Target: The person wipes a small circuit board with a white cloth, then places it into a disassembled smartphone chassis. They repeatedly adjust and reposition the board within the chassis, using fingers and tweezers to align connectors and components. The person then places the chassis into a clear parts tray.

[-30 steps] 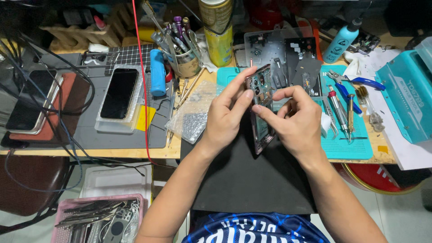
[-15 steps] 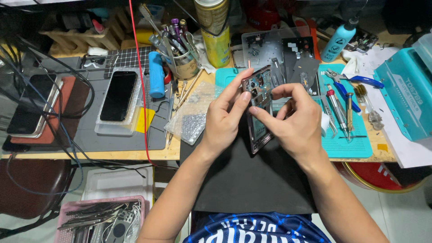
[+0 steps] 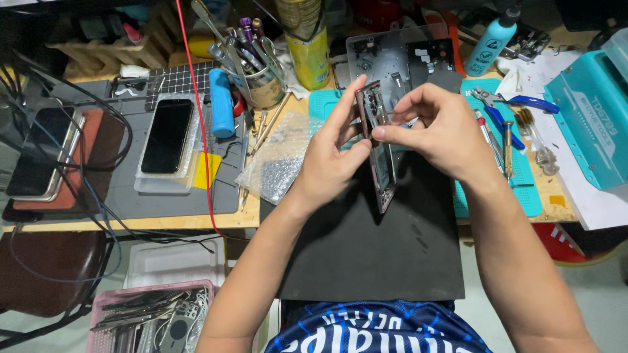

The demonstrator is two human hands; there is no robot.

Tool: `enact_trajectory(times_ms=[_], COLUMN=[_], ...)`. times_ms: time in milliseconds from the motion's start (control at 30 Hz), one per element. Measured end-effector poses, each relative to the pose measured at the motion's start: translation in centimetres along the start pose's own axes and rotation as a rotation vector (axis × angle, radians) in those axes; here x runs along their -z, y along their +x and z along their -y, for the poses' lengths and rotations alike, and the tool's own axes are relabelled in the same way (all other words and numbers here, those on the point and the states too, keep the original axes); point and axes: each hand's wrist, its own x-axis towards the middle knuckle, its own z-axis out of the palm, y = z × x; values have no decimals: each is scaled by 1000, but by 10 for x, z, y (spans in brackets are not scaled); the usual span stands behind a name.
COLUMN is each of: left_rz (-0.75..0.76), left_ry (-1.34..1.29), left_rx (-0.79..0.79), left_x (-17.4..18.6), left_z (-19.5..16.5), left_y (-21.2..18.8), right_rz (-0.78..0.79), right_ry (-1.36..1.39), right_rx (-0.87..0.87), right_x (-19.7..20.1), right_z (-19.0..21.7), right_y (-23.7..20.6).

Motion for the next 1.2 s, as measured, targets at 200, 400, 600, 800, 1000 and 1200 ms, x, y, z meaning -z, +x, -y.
enact_trajectory(times_ms=[200, 400, 600, 800, 1000, 1200], left_rz=[-17, -63, -19, 15, -55, -202], left_ry=[16, 143, 71, -53, -168, -251], left_rx=[85, 99, 38, 62, 51, 222], left_x=[-2, -10, -8, -3, 1, 22], left_z=[-10, -16, -6, 3, 15, 11], left_y=[-1, -2, -5, -8, -6, -8], right_rz=[15, -12, -127, -211, -288, -310], right_ry=[-128, -249, -442, -607, -755, -459], right_rx=[-45, 16, 88, 142, 299, 208], right_x=[3, 1, -7, -16, -29, -22], right_z=[6, 18, 29, 33, 33, 19], right_y=[5, 2, -8, -18, -26, -32])
